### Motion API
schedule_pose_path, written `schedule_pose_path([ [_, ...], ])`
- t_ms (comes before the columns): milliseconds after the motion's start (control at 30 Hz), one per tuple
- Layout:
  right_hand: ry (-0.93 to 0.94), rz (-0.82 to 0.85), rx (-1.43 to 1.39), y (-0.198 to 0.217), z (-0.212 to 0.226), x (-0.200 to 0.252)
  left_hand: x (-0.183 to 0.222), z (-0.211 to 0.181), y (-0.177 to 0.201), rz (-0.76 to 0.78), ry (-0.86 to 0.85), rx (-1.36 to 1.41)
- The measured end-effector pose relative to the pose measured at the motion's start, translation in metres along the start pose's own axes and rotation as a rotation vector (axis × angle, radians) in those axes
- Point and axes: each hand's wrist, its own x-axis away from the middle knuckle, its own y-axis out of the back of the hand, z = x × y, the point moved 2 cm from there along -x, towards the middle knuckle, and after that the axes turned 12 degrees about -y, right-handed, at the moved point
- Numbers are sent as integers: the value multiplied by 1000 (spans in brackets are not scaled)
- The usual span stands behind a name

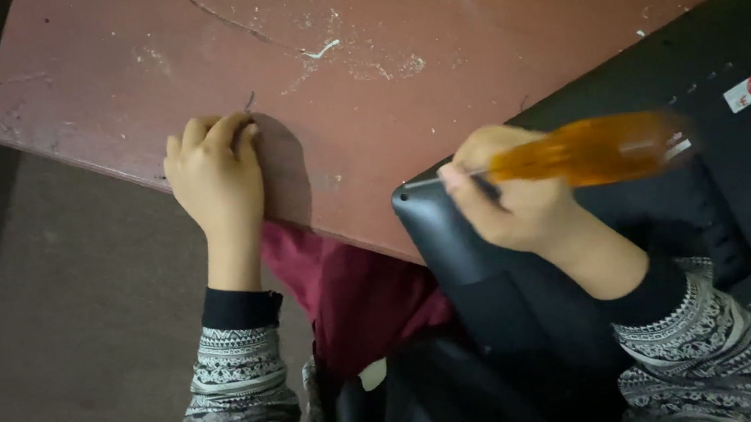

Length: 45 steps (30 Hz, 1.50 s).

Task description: Securing the back cover of an electronic device by tightening screws with a screwdriver

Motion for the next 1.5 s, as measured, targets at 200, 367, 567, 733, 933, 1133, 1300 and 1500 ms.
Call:
schedule_pose_path([
  [200,-113,-224,-322,49,-1,11,5,12,-16,-50,-39,6],
  [367,-218,-308,-411,55,-19,56,6,11,-14,-132,-13,188],
  [567,-402,-311,-469,33,3,84,4,-56,44,-312,-4,655],
  [733,-301,-304,-341,50,25,72,50,-154,55,-68,221,1256],
  [933,-196,-401,-184,67,24,73,56,-188,58,19,208,1450],
  [1133,-388,-555,221,96,-21,113,11,-164,22,34,-61,1111],
  [1300,-681,-869,-210,128,-86,183,-34,-162,-29,370,-76,1332],
  [1500,-681,-626,-224,132,-112,190,-26,-168,-25,510,-248,1362],
])
